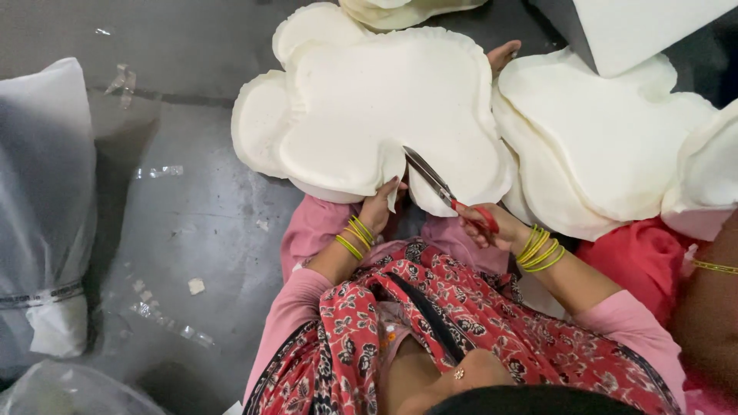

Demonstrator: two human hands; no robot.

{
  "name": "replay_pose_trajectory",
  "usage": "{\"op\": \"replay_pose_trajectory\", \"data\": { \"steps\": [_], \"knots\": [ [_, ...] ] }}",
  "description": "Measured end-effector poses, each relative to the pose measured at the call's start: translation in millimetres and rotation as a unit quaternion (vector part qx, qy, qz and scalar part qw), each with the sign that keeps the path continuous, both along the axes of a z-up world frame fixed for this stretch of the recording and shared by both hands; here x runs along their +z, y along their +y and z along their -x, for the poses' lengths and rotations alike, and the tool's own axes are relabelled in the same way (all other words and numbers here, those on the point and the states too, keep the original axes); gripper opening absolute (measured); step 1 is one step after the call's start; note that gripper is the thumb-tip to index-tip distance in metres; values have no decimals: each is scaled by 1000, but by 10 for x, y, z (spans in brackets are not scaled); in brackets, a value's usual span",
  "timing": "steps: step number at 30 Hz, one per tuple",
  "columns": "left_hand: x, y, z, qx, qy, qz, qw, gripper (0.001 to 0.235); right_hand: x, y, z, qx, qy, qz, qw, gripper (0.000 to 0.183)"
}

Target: The person trims excess material from foam cushion inserts using a pair of scissors.

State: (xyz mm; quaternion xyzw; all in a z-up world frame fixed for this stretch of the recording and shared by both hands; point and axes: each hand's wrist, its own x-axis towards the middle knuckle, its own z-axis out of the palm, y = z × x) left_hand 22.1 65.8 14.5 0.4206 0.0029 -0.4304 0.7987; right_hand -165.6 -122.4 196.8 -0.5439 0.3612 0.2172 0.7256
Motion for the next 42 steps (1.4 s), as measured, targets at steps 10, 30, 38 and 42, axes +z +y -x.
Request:
{"op": "replay_pose_trajectory", "data": {
  "steps": [10, 30, 38, 42],
  "knots": [
    [-6, -1, 15, 15, -9, 23, 1000, 31, -106, -4, -7, 10, -7, 54, 998, 34],
    [-153, 0, -20, 0, 8, 1, 1000, 29, -74, -493, -44, 92, -13, 68, 993, 34],
    [-113, 15, 2, -11, 8, 9, 1000, 31, 96, -430, -138, 95, 9, 60, 994, 32],
    [-2, 38, -6, 0, -3, 13, 1000, 29, 118, -428, -213, 102, 12, 82, 991, 34]
  ]
}}
